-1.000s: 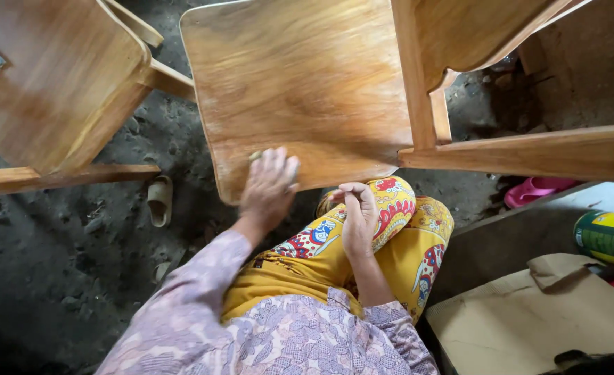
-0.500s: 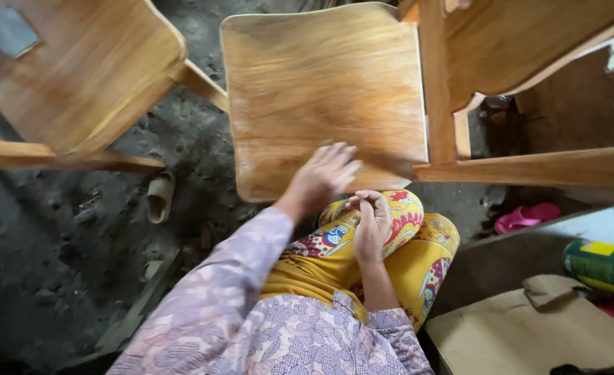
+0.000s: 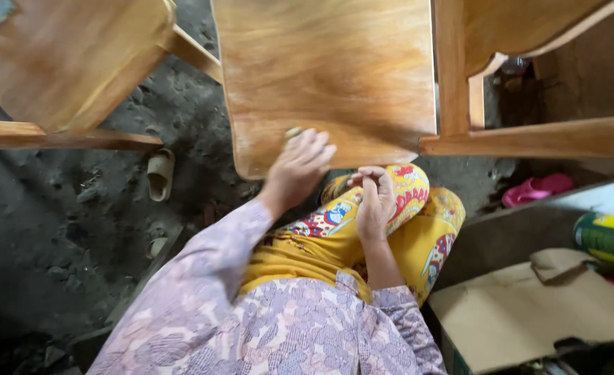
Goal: The person sits on the floor and sands the seat of a wooden chair using a sanding block held in their right hand. They move the block back and forth across the surface to smooth the wood.
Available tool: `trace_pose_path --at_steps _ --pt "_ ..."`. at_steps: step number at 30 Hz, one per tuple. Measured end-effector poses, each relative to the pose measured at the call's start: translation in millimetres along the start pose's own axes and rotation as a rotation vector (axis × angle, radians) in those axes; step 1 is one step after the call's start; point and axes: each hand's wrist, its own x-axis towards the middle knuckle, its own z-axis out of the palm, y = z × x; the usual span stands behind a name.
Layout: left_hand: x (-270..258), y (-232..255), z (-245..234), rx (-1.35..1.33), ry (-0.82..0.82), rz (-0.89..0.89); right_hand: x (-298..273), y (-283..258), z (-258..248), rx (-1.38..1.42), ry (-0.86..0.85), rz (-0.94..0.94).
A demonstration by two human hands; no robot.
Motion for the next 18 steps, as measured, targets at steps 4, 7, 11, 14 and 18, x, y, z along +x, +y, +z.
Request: trace_pose_path --at_steps 4,7,11,14,18 --pt "57.5 48.1 63.1 -0.002 -0.091 0.116 5.0 13.3 -6.2 0.023 0.046 -0.014" --pt "62.3 47.6 112.1 -0.101 -0.121 0.113 5.3 14.3 -7.7 0.011 0.043 -0.009" --pt "36.9 -19.3 109.6 -0.062 0.088 0.089 6.0 15.8 -5.3 0.026 0.013 -0.016" --pt "1.7 -80.6 48.9 0.211 0.155 0.09 7.2 15.1 -1.7 0.042 -0.005 -0.008" --pt "-42.2 -98.6 -12.6 0.233 0.02 -0.15 8.2 13.5 1.4 0.063 -0.027 0.005"
